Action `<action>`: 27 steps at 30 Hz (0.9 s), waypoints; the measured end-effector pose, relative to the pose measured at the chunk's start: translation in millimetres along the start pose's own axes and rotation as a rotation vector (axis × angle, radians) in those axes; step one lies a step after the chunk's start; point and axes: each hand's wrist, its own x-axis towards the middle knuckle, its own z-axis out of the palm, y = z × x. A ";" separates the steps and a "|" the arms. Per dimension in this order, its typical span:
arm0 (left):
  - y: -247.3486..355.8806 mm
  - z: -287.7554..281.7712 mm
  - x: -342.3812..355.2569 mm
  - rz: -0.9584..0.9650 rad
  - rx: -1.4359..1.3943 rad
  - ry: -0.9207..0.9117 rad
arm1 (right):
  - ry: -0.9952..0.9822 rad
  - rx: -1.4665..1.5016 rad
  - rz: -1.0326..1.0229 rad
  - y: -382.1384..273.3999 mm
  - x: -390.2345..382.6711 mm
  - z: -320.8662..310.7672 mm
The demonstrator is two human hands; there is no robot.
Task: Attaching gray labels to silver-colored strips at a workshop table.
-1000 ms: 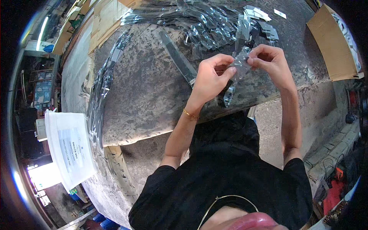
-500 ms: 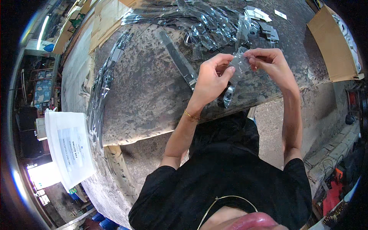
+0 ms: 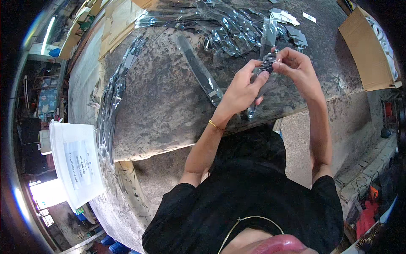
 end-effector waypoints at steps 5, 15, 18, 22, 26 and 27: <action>2.2 2.0 0.3 0.060 0.182 0.002 | 0.060 0.396 0.033 -0.9 1.8 1.1; 1.3 -2.1 2.3 0.071 0.029 -0.065 | -0.237 0.220 -0.155 -13.6 0.6 -19.2; -5.0 -5.6 6.1 0.214 0.129 -0.117 | -0.083 -0.107 -0.277 -25.5 2.5 -19.3; 9.9 0.3 0.5 0.091 0.062 -0.084 | 0.164 -0.360 -0.360 -17.9 5.8 -20.9; 7.2 -2.6 -2.5 0.148 -0.109 -0.082 | 0.336 0.266 -0.132 -9.2 2.2 1.6; 6.2 -3.0 -4.0 0.150 -0.108 -0.081 | 0.169 0.341 0.015 -6.6 -1.1 3.7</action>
